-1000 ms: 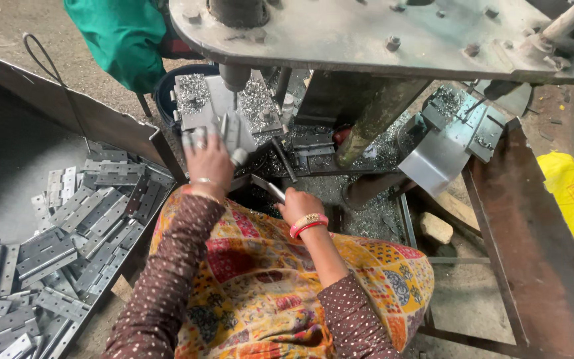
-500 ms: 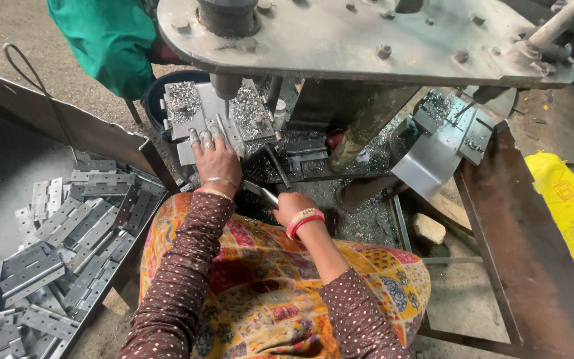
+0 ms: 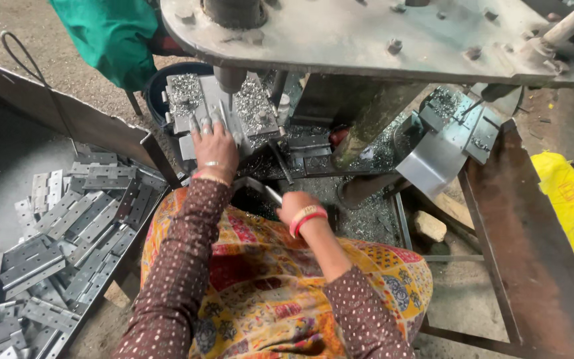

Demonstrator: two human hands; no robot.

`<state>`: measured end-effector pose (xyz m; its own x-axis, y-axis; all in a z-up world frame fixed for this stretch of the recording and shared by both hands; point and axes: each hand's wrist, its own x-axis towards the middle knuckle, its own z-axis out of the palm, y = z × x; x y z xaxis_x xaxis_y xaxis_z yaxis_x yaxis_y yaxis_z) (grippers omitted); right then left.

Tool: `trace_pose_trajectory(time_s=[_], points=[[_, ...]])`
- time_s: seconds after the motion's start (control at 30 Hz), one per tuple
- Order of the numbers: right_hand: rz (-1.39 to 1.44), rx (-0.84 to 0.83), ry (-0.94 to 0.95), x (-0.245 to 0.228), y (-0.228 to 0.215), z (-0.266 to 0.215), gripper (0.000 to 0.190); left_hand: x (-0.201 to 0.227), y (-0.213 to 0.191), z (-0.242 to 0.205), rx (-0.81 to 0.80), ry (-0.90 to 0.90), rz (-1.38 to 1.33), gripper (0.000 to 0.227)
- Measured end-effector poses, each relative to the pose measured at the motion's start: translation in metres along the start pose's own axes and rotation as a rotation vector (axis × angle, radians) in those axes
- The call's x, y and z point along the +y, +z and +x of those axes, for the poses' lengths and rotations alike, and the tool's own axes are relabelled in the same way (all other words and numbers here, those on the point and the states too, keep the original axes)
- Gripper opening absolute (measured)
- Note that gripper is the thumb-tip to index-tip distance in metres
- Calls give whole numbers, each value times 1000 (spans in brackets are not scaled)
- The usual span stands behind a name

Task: The person operates a manual drill press to process metal hinge components. They pick up a hinge from a pile, place it under the drill, pull a lever to activate the machine, and then remove the processed hinge to place it in a collection bin. This cycle is repeated continuously.

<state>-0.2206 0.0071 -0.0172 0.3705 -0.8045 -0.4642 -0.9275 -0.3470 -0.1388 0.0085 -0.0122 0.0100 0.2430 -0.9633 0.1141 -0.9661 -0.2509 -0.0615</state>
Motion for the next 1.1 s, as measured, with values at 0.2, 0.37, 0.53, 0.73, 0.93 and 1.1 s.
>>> trace_pose_trajectory(time_s=[0.2, 0.37, 0.53, 0.73, 0.93, 1.1], points=[[100, 117, 22, 0, 30, -23, 42, -3, 8, 16, 1, -9, -42, 40], [123, 167, 37, 5, 53, -24, 52, -3, 14, 1, 79, -32, -59, 41], [93, 58, 13, 3, 8, -8, 45, -9, 6, 19, 6, -17, -2, 40], [97, 149, 22, -6, 11, -29, 46, -15, 18, 38, 44, -17, -38, 39], [92, 145, 3, -3, 21, -28, 38, -9, 27, 14, 127, -19, -47, 34], [46, 70, 9, -6, -7, -12, 41, -9, 14, 2, 103, -21, -22, 31]])
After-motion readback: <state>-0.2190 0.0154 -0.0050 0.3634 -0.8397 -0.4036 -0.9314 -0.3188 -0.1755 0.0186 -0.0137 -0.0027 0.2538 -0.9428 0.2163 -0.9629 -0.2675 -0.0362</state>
